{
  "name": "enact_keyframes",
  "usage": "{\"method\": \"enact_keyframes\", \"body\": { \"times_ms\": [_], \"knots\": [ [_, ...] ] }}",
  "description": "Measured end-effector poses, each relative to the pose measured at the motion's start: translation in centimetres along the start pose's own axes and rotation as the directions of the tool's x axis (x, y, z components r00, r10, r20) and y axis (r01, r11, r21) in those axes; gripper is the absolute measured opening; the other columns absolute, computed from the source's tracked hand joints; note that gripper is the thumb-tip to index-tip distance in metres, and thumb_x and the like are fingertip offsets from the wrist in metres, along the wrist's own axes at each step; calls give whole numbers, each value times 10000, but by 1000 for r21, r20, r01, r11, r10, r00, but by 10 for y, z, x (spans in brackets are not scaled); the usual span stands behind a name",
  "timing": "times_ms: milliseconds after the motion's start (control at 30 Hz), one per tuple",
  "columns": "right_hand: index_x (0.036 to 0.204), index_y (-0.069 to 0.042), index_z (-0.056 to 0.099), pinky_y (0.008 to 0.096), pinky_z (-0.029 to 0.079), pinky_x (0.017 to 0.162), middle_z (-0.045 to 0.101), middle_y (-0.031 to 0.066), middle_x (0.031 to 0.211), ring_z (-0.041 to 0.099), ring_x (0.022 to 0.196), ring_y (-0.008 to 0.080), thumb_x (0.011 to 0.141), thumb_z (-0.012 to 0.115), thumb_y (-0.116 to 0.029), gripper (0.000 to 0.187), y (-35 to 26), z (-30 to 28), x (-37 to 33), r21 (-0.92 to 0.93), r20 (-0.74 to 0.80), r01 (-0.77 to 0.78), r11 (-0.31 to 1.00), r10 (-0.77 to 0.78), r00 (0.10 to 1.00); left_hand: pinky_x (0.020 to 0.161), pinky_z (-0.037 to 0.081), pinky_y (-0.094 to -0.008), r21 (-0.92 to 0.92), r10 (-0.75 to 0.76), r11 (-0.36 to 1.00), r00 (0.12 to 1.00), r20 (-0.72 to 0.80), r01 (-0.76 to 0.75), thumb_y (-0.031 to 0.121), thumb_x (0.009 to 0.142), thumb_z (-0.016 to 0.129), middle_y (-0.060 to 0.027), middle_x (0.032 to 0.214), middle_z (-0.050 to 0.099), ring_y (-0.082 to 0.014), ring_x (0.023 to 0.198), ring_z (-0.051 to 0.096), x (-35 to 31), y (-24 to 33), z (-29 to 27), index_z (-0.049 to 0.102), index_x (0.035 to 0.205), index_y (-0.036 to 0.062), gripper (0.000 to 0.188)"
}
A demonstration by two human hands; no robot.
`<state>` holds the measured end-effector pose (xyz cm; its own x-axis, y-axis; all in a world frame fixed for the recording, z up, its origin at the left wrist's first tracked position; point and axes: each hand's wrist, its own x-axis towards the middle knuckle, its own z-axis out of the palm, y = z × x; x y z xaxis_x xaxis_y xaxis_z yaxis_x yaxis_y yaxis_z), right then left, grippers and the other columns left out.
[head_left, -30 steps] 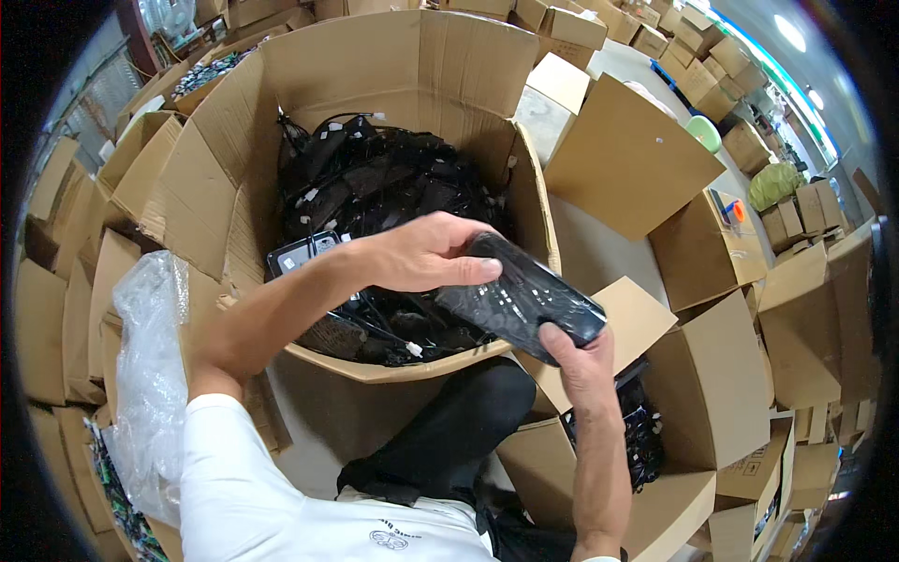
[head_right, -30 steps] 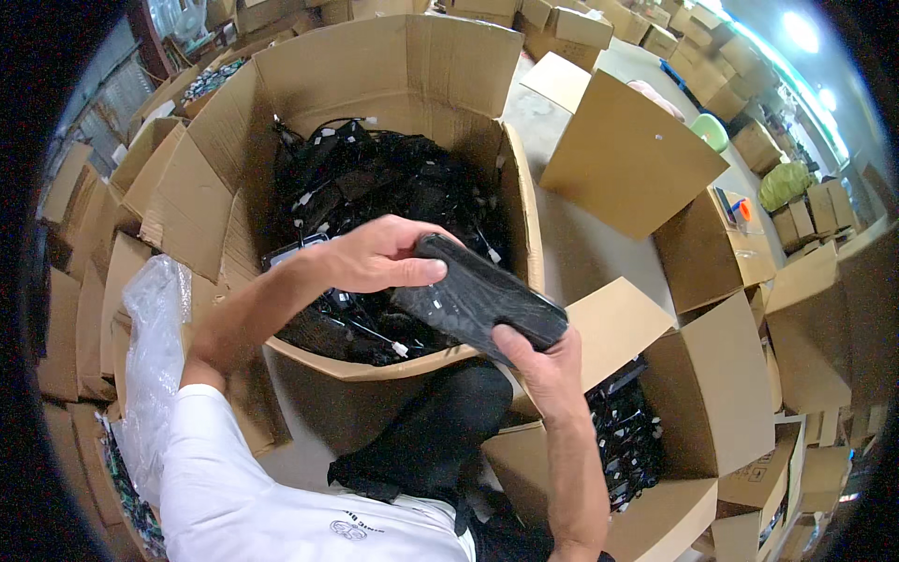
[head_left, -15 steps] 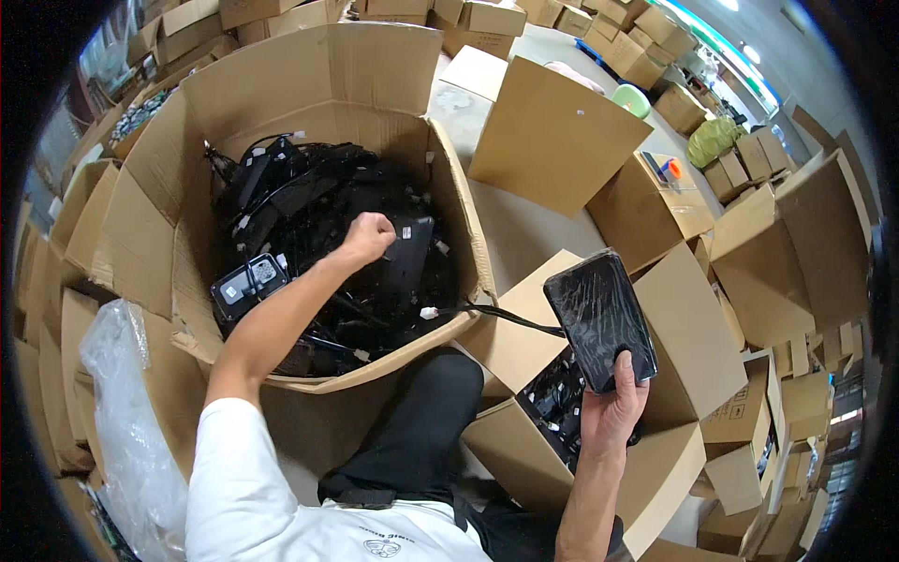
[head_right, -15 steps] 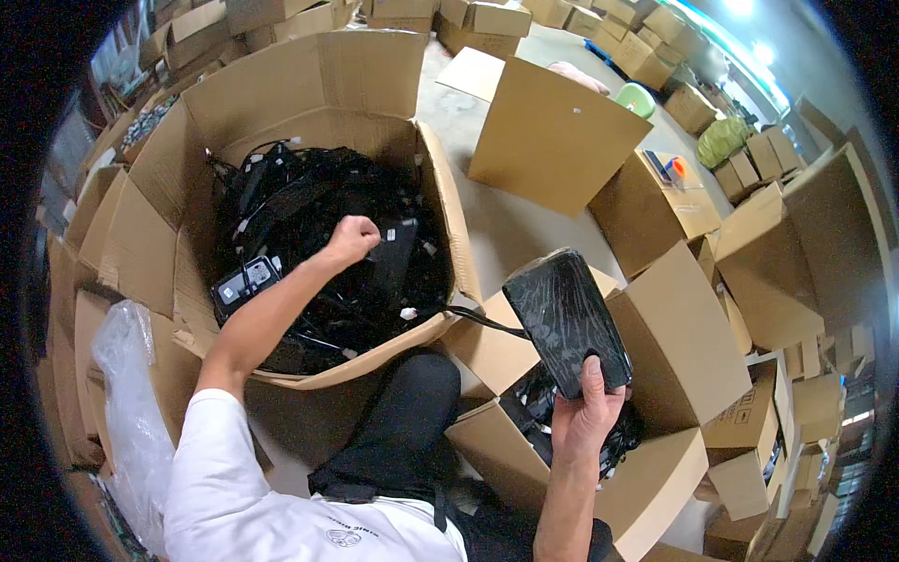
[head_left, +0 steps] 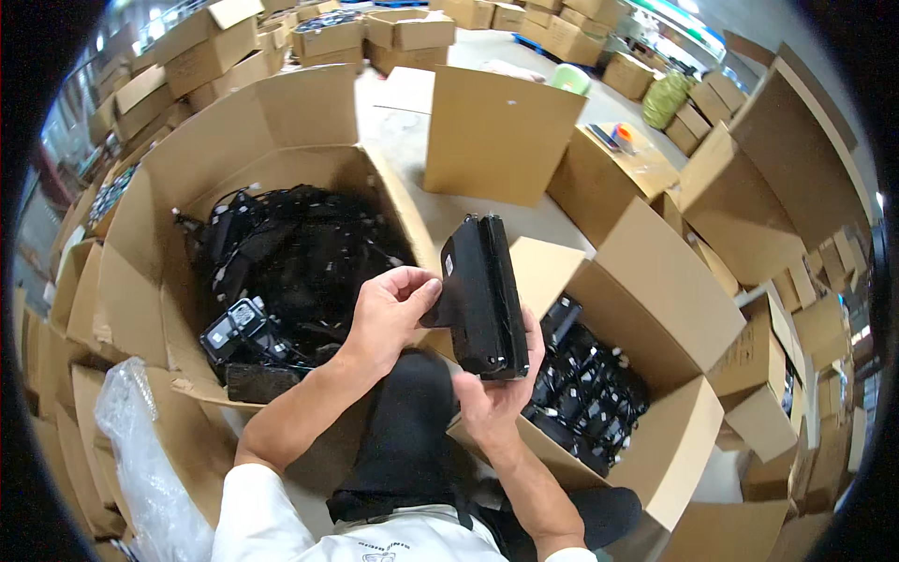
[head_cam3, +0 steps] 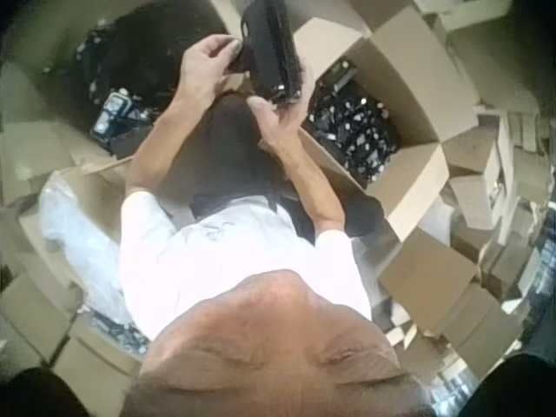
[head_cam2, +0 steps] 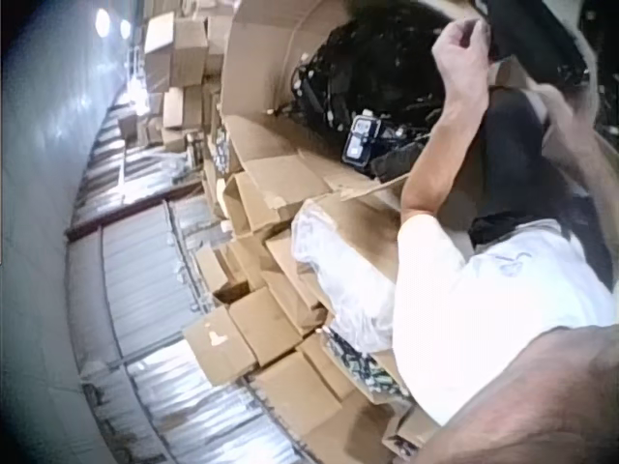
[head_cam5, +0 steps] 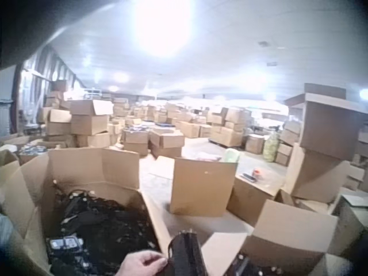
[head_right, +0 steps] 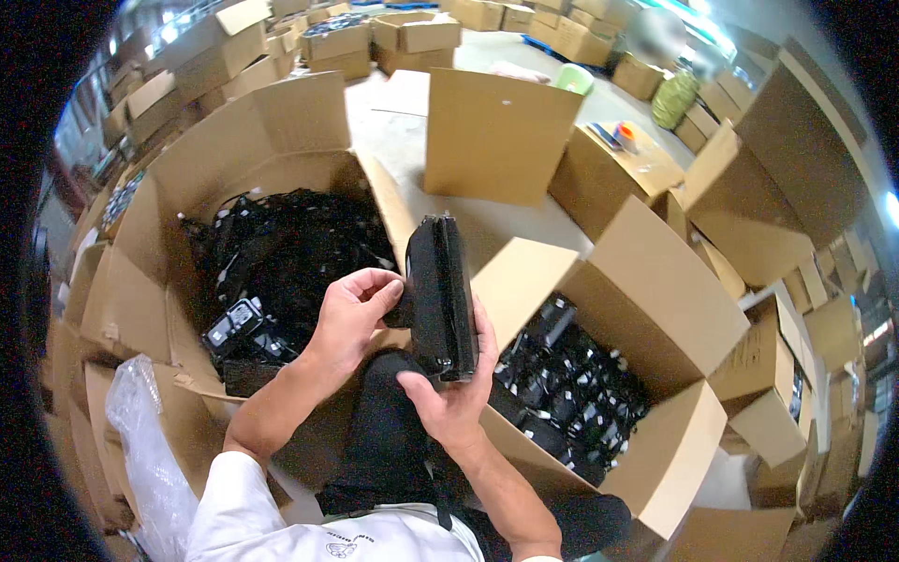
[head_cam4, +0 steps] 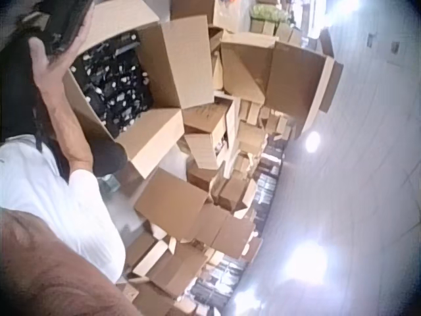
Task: The person takes electronic display units from a large box by hand, turns them over, and arranges them inside another cardboard box.
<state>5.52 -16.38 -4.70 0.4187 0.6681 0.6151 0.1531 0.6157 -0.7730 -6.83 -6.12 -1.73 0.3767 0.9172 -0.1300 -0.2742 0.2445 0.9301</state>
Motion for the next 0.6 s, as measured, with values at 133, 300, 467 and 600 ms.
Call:
{"method": "enact_keyframes", "body": {
  "times_ms": [133, 300, 467, 600],
  "knots": [
    [1464, 53, 240, 375, 427, 1082, 445, 196, 1396, 512, 1267, 262, 811, 820, -123, 891, -16, -34, 2, -148, -85, -124, 981, 112, 990, 711, 528, -212, 276, 155, 947, 986, 60, -165, 92, 949, 684, -21, 892, 704, -60, 778, 627, -12, -8, 37, 696, 1032, -32, 149],
    [1418, 39, 282, 333, 476, 1008, 490, 162, 1310, 553, 1174, 212, 825, 799, -103, 800, -28, -73, 1, -4, -195, -214, 977, 209, 958, 695, 512, -196, 340, 253, 900, 962, 103, -273, 87, 922, 720, 2, 843, 694, -41, 750, 614, -18, -19, 76, 708, 1004, -34, 147],
    [1327, 16, 423, 317, 482, 970, 583, 96, 1182, 586, 1067, 161, 900, 722, -111, 536, -30, -94, 3, 316, -321, -277, 907, 377, 869, 984, 458, -308, 563, 565, 498, 740, 366, -659, 350, 814, 843, -103, 1255, 573, -168, 1154, 559, 1, -23, 66, 501, 1376, -18, 753],
    [1264, 13, 500, 309, 490, 944, 613, 92, 1165, 588, 1046, 144, 904, 721, -130, 446, -31, -98, 5, 503, -334, -251, 827, 453, 826, 1108, 385, -372, 150, 31, 974, 762, 647, -168, 404, 688, 904, -112, 1458, 452, -229, 1335, 457, 0, -69, 45, 307, 1496, -10, 1087]
  ]
}}
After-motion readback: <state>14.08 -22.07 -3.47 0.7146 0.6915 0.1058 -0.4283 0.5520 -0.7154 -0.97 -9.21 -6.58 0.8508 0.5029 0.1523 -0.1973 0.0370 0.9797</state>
